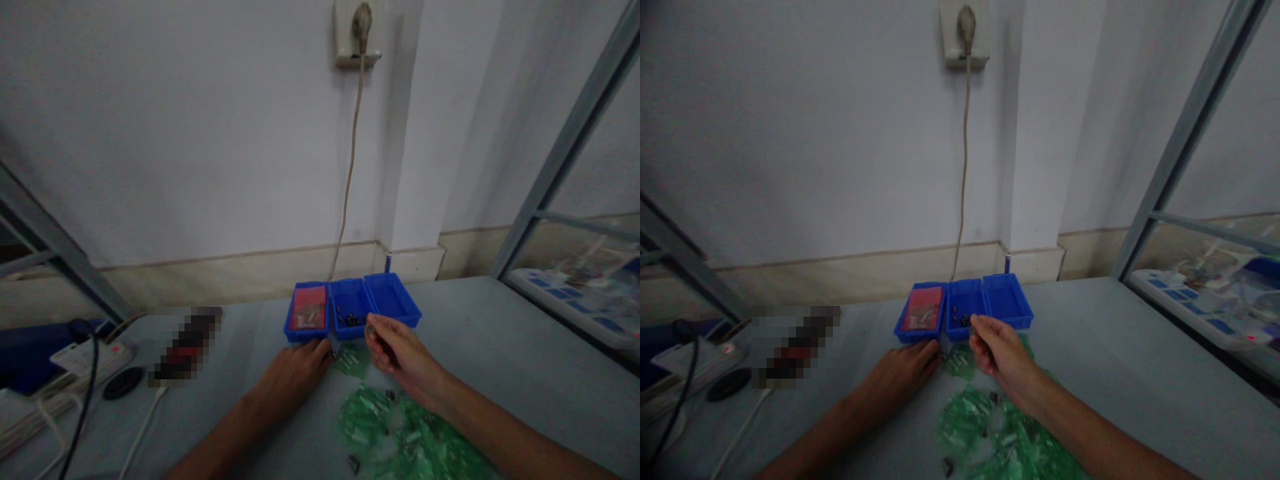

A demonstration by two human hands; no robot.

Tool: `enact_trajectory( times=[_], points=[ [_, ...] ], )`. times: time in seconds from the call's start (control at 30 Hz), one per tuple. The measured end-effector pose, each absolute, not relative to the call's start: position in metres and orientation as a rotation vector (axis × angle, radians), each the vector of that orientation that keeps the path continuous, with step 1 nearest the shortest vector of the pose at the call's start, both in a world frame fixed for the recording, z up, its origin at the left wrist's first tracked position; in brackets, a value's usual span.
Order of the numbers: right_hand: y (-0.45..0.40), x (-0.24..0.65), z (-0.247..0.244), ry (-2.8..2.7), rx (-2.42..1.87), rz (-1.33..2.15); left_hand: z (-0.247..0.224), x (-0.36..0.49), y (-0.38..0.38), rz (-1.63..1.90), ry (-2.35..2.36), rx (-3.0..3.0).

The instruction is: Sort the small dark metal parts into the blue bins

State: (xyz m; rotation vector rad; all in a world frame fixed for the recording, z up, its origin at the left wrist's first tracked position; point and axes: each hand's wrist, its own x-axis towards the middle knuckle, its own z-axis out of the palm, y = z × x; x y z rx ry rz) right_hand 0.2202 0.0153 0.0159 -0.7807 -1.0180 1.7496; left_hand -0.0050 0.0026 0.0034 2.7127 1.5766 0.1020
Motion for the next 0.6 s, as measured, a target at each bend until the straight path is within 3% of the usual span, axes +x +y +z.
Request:
enact_trajectory(
  times=[0.6],
  points=[
    [0.0188, 0.2219, 0.0113, -0.989, -0.714, 1.816, 0.0052, -0.0041, 0.002, 0.089, 1.57, 2.715]
  ],
)
